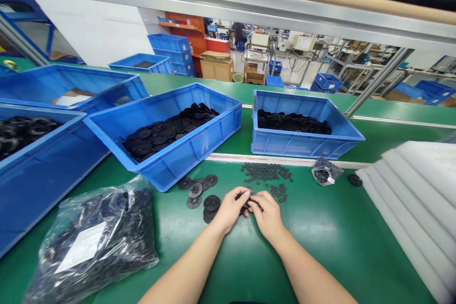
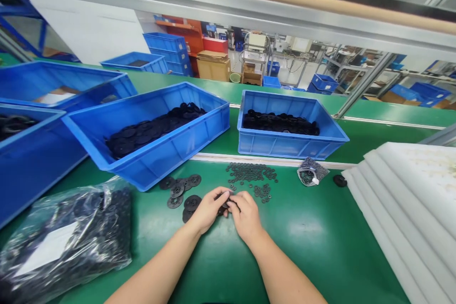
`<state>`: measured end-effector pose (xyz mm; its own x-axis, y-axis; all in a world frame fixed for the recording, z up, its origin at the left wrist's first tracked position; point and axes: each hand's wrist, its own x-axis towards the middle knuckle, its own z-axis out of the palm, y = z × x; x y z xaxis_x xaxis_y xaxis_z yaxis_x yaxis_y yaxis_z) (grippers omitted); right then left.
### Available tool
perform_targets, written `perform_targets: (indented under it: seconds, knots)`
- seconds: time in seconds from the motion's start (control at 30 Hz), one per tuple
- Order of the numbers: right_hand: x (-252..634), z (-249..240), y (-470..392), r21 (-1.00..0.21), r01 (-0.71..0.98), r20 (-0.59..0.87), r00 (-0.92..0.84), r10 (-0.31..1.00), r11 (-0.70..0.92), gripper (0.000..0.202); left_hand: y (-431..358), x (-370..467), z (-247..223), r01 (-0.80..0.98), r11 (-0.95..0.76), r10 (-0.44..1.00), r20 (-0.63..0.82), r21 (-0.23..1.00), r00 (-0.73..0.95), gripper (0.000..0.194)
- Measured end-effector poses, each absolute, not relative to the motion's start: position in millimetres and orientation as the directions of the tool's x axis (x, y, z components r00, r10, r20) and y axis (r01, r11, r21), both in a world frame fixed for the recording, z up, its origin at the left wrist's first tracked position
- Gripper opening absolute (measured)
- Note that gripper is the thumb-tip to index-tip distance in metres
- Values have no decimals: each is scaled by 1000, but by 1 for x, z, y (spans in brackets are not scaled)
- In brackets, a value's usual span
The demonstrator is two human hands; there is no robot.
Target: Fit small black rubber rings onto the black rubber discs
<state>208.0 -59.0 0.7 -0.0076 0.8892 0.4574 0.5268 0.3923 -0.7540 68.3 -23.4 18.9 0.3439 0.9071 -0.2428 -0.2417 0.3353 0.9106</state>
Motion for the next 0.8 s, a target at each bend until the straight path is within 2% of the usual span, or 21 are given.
perform_targets:
  seconds: [0.23,0.47,0.57,0.67,0.73,0.8]
  knots:
    - [211,5,-58,-778,525,412,10,911,346,22,-22,65,18,-252,403,858,-268,880,438,43]
    - [210,-3,-59,-772,516,427,-11,904,372,22,-18,59,20,-264,436,838,-281,861,467,42]
    - [214,-11,-58,-751,539,446,-11,895,380,26,-14,56,21,-305,344,912,-238,888,334,34]
    - [217,-16,-52,-655,672,418,-58,906,345,32,-4,44,24,-272,174,985,-162,946,65,24]
    - [215,-16,-48,-557,776,366,-91,926,296,40,4,29,25,-43,33,985,-39,999,-166,22]
    - [210,-13,-42,-457,857,294,-108,950,239,46,13,14,24,330,-61,941,164,942,-295,23]
